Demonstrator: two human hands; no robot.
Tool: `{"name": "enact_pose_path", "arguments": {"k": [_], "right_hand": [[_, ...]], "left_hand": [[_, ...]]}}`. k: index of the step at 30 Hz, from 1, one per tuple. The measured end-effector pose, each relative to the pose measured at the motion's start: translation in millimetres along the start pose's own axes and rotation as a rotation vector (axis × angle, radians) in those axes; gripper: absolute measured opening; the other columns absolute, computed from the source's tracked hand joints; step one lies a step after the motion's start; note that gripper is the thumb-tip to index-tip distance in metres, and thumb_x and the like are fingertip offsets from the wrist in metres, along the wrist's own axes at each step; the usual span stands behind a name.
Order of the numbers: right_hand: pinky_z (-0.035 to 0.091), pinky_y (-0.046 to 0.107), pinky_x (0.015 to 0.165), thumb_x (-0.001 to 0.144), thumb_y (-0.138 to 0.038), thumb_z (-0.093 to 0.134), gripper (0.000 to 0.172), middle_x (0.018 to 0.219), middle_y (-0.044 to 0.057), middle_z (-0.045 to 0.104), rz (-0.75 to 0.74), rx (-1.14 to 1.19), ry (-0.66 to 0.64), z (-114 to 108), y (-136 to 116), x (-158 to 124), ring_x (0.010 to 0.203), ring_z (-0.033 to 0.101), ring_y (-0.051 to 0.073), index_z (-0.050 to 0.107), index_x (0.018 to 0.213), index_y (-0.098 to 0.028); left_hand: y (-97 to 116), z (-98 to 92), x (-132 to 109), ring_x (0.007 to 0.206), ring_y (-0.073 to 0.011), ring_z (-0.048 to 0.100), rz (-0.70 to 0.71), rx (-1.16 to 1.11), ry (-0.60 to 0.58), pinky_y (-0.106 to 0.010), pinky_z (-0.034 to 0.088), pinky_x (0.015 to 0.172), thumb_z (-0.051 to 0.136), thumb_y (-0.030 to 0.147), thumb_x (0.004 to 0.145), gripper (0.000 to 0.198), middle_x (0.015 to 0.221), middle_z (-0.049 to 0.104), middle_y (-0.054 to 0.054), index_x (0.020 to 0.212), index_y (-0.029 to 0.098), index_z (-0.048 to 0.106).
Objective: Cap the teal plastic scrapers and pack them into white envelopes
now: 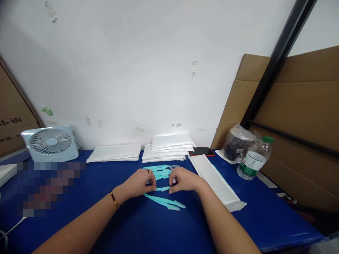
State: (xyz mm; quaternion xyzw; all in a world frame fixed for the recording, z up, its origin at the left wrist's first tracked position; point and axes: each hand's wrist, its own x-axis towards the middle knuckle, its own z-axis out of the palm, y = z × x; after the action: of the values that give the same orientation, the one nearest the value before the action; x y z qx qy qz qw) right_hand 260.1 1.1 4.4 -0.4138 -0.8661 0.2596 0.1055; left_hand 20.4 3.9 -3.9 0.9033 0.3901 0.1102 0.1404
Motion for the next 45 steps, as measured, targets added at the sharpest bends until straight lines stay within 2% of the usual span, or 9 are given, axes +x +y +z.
{"name": "enact_pose_path", "arguments": {"k": [8,14,20,24,28,31,38,42,45], "right_hand": [[0.034,0.021,0.056,0.068,-0.032,0.071,0.016,0.073,-0.001,0.055,-0.023,-0.073,0.043,6.1,-1.5,7.6,0.067,0.049,0.012,0.064,0.070,-0.018],[0.035,0.022,0.057,0.069,-0.028,0.067,0.011,0.074,0.001,0.058,0.177,-0.067,0.361,-8.6,14.4,4.0,0.063,0.049,0.012,0.065,0.070,-0.017],[0.035,0.022,0.056,0.073,-0.028,0.060,0.012,0.071,0.002,0.058,0.184,-0.083,0.420,-19.2,18.5,-5.4,0.061,0.050,0.012,0.065,0.071,-0.017],[0.037,0.022,0.057,0.072,-0.033,0.062,0.017,0.075,0.003,0.061,0.130,-0.027,0.337,-21.3,11.7,-12.3,0.064,0.051,0.013,0.067,0.073,-0.017],[0.036,0.021,0.053,0.065,-0.041,0.069,0.027,0.072,0.001,0.061,0.095,0.079,0.060,-17.1,6.2,-14.0,0.061,0.051,0.013,0.069,0.077,-0.017],[0.031,0.021,0.048,0.067,-0.041,0.067,0.026,0.057,-0.002,0.054,0.093,0.082,-0.018,-12.7,9.7,-10.4,0.052,0.045,0.010,0.067,0.069,-0.015],[0.031,0.021,0.049,0.071,-0.040,0.062,0.026,0.060,0.000,0.060,0.243,0.023,0.331,-13.6,27.6,-3.0,0.054,0.049,0.012,0.068,0.073,-0.015],[0.036,0.022,0.054,0.070,-0.035,0.063,0.021,0.066,0.002,0.064,0.215,-0.022,0.386,-17.7,25.1,-6.5,0.059,0.054,0.013,0.069,0.079,-0.017],[0.039,0.023,0.057,0.074,-0.034,0.060,0.019,0.069,0.002,0.066,0.145,0.031,0.315,-21.1,16.6,-12.1,0.064,0.057,0.015,0.069,0.076,-0.017]], "left_hand": [[-1.0,3.2,5.8,0.076,-0.0162,0.057,-0.015,0.041,0.038,-0.027,0.035,0.071,0.065,0.038,0.071,0.015,0.078,0.063,0.001,0.074,0.024,0.067],[-3.8,-4.1,10.8,0.086,-0.0184,0.056,-0.114,0.072,0.217,-0.029,0.036,0.074,0.061,0.036,0.076,0.015,0.089,0.063,-0.001,0.081,0.022,0.066],[11.3,-6.0,0.3,0.081,-0.0155,0.057,0.117,-0.067,-0.034,-0.026,0.036,0.075,0.066,0.044,0.070,0.021,0.084,0.065,0.002,0.081,0.026,0.068],[16.7,-0.8,-0.1,0.075,-0.0143,0.057,0.061,-0.040,-0.112,-0.026,0.036,0.074,0.063,0.034,0.073,0.011,0.075,0.066,0.002,0.072,0.024,0.068],[11.2,2.7,3.5,0.072,-0.0144,0.057,-0.031,-0.040,-0.001,-0.024,0.036,0.063,0.056,0.031,0.078,0.015,0.078,0.066,0.000,0.074,0.021,0.067],[4.5,-0.3,5.5,0.073,-0.0148,0.058,-0.081,-0.030,0.088,-0.024,0.037,0.063,0.054,0.031,0.079,0.016,0.081,0.066,-0.001,0.074,0.020,0.065],[-1.8,-11.4,4.7,0.088,-0.0197,0.056,-0.174,0.028,0.235,-0.028,0.038,0.073,0.059,0.034,0.077,0.016,0.091,0.065,-0.002,0.086,0.021,0.064],[14.7,-9.6,-4.7,0.083,-0.0171,0.056,0.096,-0.090,0.005,-0.025,0.039,0.068,0.068,0.047,0.066,0.034,0.094,0.062,0.000,0.091,0.025,0.063],[26.8,-5.1,-9.2,0.072,-0.0143,0.055,0.196,-0.105,-0.192,-0.022,0.035,0.057,0.068,0.041,0.068,0.022,0.083,0.063,0.001,0.081,0.024,0.065]]}}
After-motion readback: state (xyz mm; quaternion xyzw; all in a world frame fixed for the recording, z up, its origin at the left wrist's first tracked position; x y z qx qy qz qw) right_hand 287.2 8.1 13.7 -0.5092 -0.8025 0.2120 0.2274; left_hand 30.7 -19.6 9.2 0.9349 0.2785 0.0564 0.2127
